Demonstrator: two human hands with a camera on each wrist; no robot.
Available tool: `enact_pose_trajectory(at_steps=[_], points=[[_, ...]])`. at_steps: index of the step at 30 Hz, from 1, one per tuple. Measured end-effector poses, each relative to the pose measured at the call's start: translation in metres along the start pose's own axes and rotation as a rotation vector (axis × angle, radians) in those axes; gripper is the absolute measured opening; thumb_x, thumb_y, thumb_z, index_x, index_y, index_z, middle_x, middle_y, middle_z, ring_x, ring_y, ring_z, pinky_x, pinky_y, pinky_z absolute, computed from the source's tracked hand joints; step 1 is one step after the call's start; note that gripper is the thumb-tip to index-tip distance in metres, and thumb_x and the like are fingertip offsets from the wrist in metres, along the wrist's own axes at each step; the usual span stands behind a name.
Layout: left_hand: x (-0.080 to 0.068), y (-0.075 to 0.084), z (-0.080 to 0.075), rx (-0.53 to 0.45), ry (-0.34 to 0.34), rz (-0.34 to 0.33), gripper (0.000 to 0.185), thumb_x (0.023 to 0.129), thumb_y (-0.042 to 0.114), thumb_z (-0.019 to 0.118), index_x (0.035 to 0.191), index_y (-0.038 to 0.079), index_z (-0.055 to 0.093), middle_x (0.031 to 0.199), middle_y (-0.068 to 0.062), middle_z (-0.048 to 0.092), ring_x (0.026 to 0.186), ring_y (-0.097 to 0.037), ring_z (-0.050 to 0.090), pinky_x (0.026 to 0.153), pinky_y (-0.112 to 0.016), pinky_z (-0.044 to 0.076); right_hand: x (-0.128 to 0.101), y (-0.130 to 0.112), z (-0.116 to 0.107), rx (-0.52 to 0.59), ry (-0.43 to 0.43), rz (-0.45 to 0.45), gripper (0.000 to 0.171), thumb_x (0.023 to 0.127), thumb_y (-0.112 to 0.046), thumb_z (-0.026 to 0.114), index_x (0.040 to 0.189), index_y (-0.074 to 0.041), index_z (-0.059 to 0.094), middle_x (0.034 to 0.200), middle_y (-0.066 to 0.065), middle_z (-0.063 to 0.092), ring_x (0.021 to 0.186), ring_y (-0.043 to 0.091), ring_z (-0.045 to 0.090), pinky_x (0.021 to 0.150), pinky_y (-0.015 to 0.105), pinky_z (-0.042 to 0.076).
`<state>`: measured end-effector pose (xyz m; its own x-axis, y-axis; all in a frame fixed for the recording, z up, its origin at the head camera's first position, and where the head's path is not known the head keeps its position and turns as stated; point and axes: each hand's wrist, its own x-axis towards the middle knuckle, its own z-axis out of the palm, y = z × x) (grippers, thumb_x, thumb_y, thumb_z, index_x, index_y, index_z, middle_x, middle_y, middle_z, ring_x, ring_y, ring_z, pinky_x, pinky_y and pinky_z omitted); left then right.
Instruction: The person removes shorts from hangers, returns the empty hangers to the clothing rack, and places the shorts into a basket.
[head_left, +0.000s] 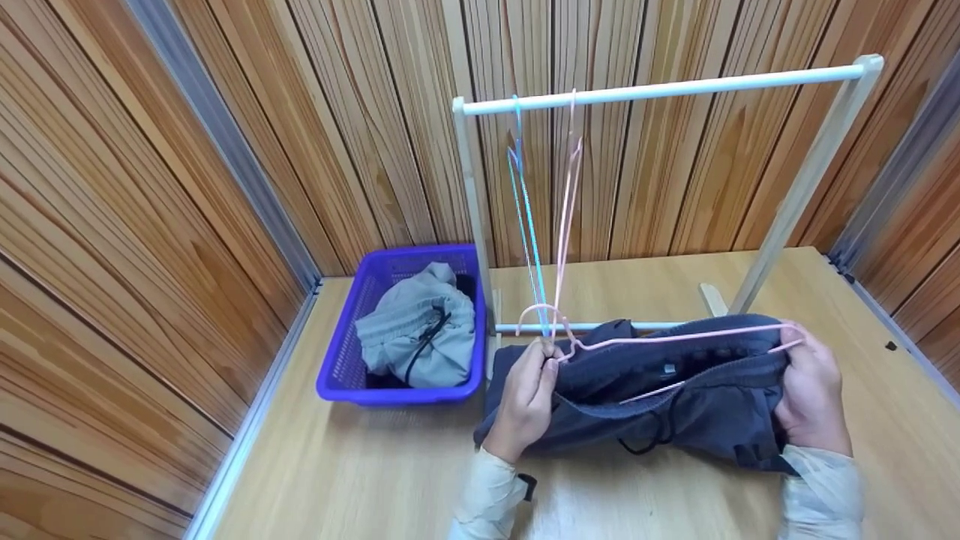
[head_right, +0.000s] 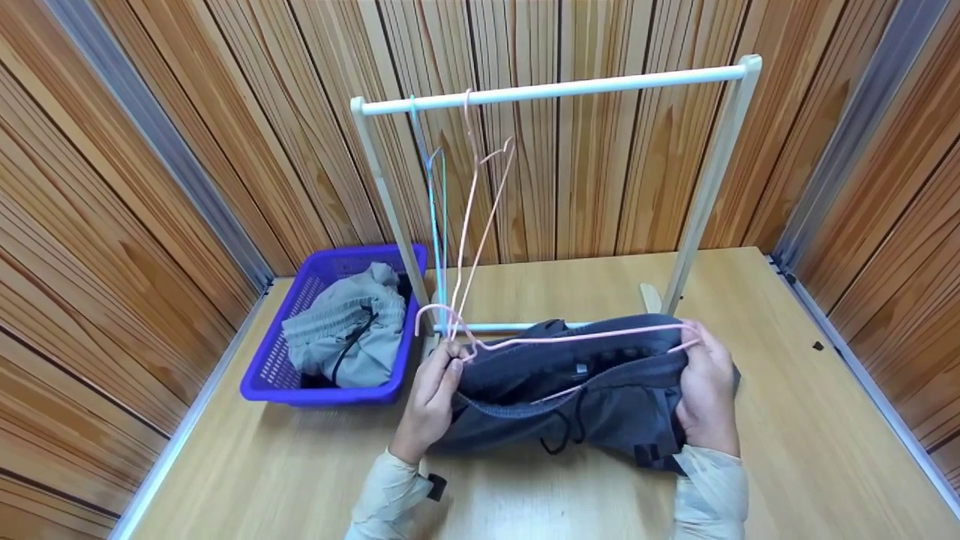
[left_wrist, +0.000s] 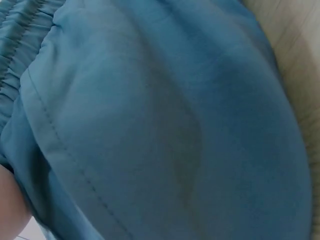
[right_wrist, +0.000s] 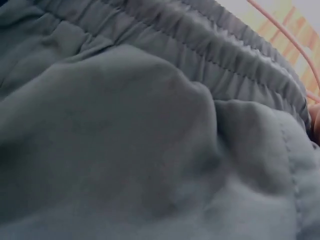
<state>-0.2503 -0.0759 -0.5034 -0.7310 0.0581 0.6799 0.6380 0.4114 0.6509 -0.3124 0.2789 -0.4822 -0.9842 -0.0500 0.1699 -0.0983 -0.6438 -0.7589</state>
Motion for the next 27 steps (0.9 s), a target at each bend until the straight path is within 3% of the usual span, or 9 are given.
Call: enact_pose_trajectory(at_steps=[4,8,10,15,22,25,27], points=[[0.001,0.0,-0.001,-0.031,0.005,-0.019,0.014,0.109,0.005,0.044,0.108,0.001,0.057,0.093,-0.012,0.056,0.088,-0.011,0.053,0.082,-0.022,0.045,0.005,0.007,0.008,-0.397,0.169,-0.043,0.025,0.11,-0.033,0.053,0.104,-0.014,0.068,0.094,-0.01,0.064,0.09,0.003,0.059,0.08,0.013,0.052],[0.001,0.002,-0.001,-0.041,0.017,-0.032,0.017,0.11,0.005,0.043,0.113,-0.001,0.059,0.101,-0.015,0.061,0.096,-0.017,0.059,0.09,-0.029,0.05,0.008,0.016,0.013,-0.732,0.255,-0.053,0.025,0.113,-0.03,0.047,0.098,-0.023,0.066,0.086,-0.017,0.055,0.088,0.005,0.048,0.077,0.014,0.04],[0.0,0.002,-0.002,-0.034,0.018,-0.035,0.018,0.109,0.005,0.043,0.114,-0.001,0.06,0.104,-0.016,0.063,0.099,-0.019,0.06,0.093,-0.031,0.051,0.009,0.019,0.014,-0.778,0.258,-0.04,0.024,0.114,-0.03,0.045,0.102,-0.026,0.065,0.089,-0.017,0.053,0.091,0.005,0.046,0.078,0.014,0.039],[0.0,0.0,-0.001,-0.037,0.016,-0.021,0.016,0.109,0.005,0.044,0.108,0.0,0.06,0.102,-0.015,0.063,0.097,-0.02,0.06,0.09,-0.03,0.05,0.008,0.019,0.016,-0.767,0.281,-0.014,0.022,0.114,-0.032,0.045,0.109,-0.028,0.066,0.097,-0.021,0.057,0.101,0.003,0.046,0.086,0.011,0.04],[0.001,0.0,-0.002,-0.077,0.016,-0.001,0.017,0.109,0.004,0.044,0.106,0.001,0.06,0.101,-0.014,0.064,0.099,-0.015,0.06,0.091,-0.03,0.052,0.007,0.015,0.011,-0.774,0.281,0.03,0.022,0.112,-0.038,0.049,0.105,-0.027,0.067,0.085,-0.017,0.054,0.089,0.005,0.047,0.075,0.016,0.039],[0.001,0.001,-0.002,-0.084,0.016,0.001,0.017,0.109,0.004,0.044,0.106,0.001,0.061,0.102,-0.014,0.065,0.1,-0.014,0.061,0.092,-0.03,0.053,0.007,0.015,0.008,-0.859,0.253,0.022,0.022,0.112,-0.039,0.05,0.105,-0.031,0.069,0.084,-0.022,0.055,0.087,0.001,0.048,0.076,0.015,0.039],[0.002,0.002,-0.002,-0.09,0.009,-0.004,0.017,0.109,0.004,0.044,0.106,0.002,0.061,0.102,-0.014,0.064,0.101,-0.013,0.061,0.092,-0.029,0.053,0.008,0.016,0.006,-0.97,0.213,0.008,0.024,0.112,-0.039,0.049,0.108,-0.027,0.069,0.085,-0.026,0.054,0.089,-0.001,0.047,0.079,0.015,0.038]])
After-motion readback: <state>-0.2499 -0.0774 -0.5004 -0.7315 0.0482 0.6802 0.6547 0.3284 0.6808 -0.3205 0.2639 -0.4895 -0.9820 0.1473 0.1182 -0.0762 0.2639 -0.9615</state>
